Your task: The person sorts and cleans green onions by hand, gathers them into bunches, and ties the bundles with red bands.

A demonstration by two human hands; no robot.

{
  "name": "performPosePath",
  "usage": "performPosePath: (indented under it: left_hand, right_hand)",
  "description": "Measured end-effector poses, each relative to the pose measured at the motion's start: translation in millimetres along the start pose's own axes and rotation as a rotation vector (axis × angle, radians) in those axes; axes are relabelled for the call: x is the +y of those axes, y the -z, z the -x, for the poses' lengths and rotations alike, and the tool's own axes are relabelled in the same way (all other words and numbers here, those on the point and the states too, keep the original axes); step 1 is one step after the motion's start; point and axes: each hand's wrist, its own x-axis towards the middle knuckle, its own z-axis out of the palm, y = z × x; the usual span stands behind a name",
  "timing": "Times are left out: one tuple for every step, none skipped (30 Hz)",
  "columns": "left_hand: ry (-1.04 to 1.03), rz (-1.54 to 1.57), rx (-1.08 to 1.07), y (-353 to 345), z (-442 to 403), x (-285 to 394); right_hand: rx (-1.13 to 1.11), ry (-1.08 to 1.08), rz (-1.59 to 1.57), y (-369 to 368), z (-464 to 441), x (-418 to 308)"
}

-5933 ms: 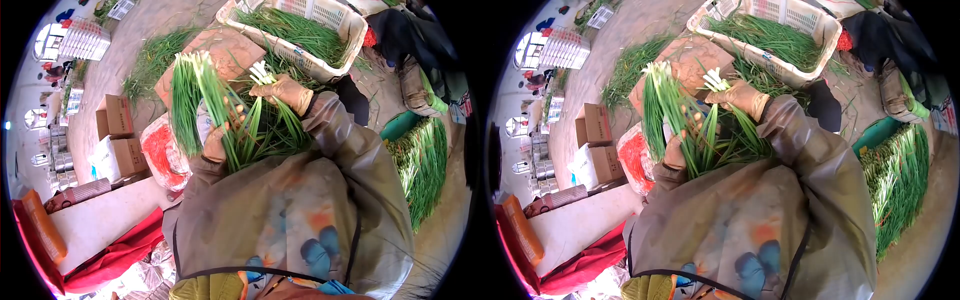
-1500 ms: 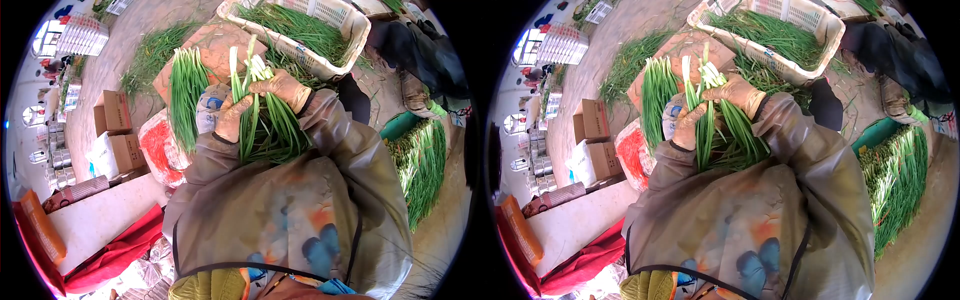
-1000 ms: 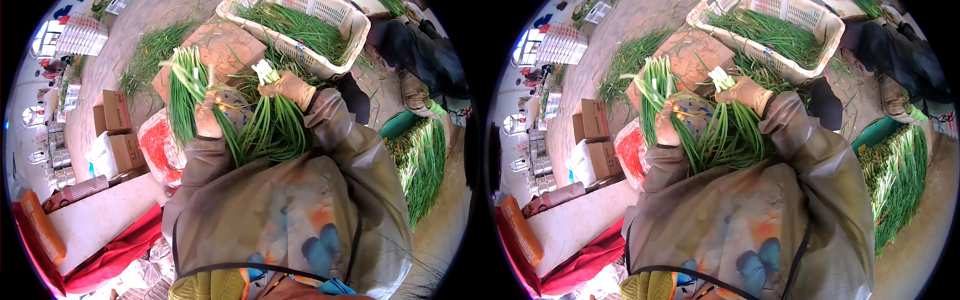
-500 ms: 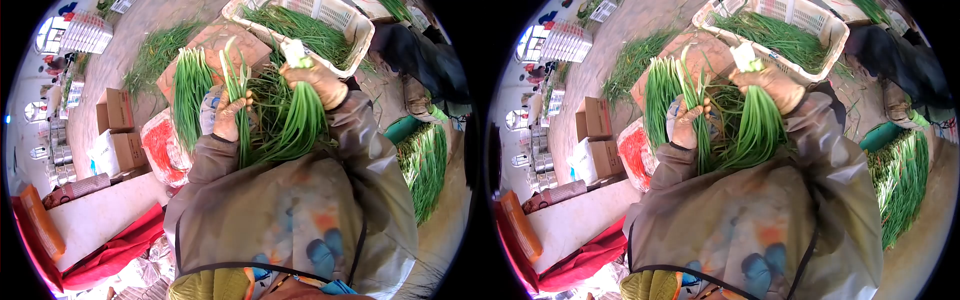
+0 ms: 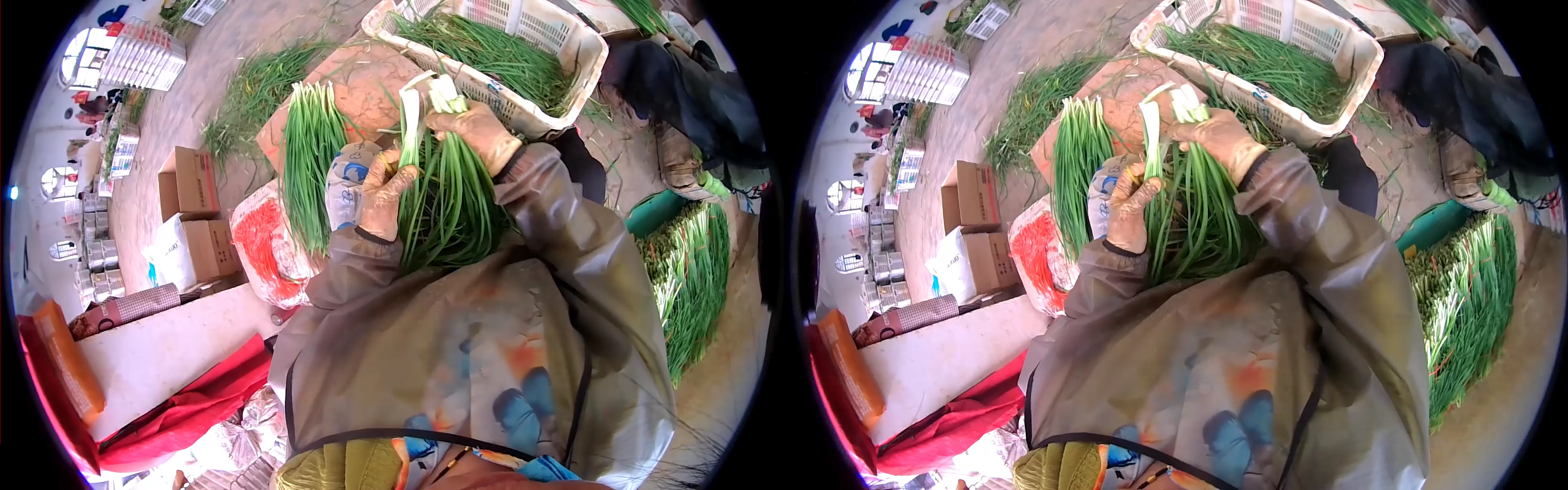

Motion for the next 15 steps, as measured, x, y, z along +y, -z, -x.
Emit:
performPosePath:
  left_hand:
    - [-0.012, -0.028, 0.035, -0.5, -0.8, 1.3]
    - [-0.022, -0.056, 0.069, -0.4, -1.3, 1.6]
    - [-0.004, -0.044, 0.059, 2.6, -2.3, -1.0]
    - [0.002, -0.044, 0.056, 2.6, -2.7, -3.7]
    - [0.010, -0.077, 0.020, 0.9, -4.0, -6.6]
    - [0.014, -0.110, -0.019, -2.5, -6.1, -8.6]
    - [-0.006, -0.074, -0.044, -7.5, -6.7, -9.8]
    - [-0.006, -0.073, -0.048, -10.0, -6.0, -7.5]
    - [0.026, -0.012, -0.065, -11.9, -4.7, -4.7]
    - [0.058, 0.048, -0.077, -12.1, -3.2, -3.1]
    - [0.059, -0.008, -0.070, -0.9, -5.3, -9.0]
    - [0.058, -0.008, -0.062, 2.1, -3.7, -8.4]
    - [0.052, -0.001, -0.031, 4.6, -2.5, -7.4]
    - [0.046, 0.006, -0.001, 7.4, -1.7, -6.5]
    - [0.096, -0.039, 0.060, 12.5, -1.9, -5.9]
  right_hand:
    - [0.003, 0.032, -0.051, 0.9, 4.9, 1.3]
    - [0.009, 0.064, -0.102, 0.6, 10.8, 2.0]
    - [-0.013, 0.086, -0.125, 0.1, 14.3, 4.9]
    - [-0.051, 0.114, -0.049, -2.6, 20.1, 1.2]
    - [-0.088, 0.106, 0.020, -4.2, 19.8, 4.9]
    - [-0.126, 0.099, 0.091, -5.5, 19.2, 8.1]
    - [-0.150, 0.103, 0.127, -6.7, 18.4, 8.5]
    - [-0.123, 0.048, 0.160, -5.7, 18.9, 6.2]
    - [-0.124, -0.001, 0.123, -4.9, 22.4, -0.8]
    - [-0.129, -0.053, 0.087, -3.5, 25.0, -5.5]
    - [-0.157, -0.107, -0.027, -1.3, 27.0, -8.0]
    - [-0.186, -0.161, -0.141, 2.2, 28.2, -8.9]
    - [-0.214, -0.077, -0.189, 5.8, 29.7, -8.2]
    - [-0.286, -0.128, -0.346, 14.3, 32.6, -12.1]
    - [-0.327, -0.065, -0.389, 21.6, 34.2, -15.2]
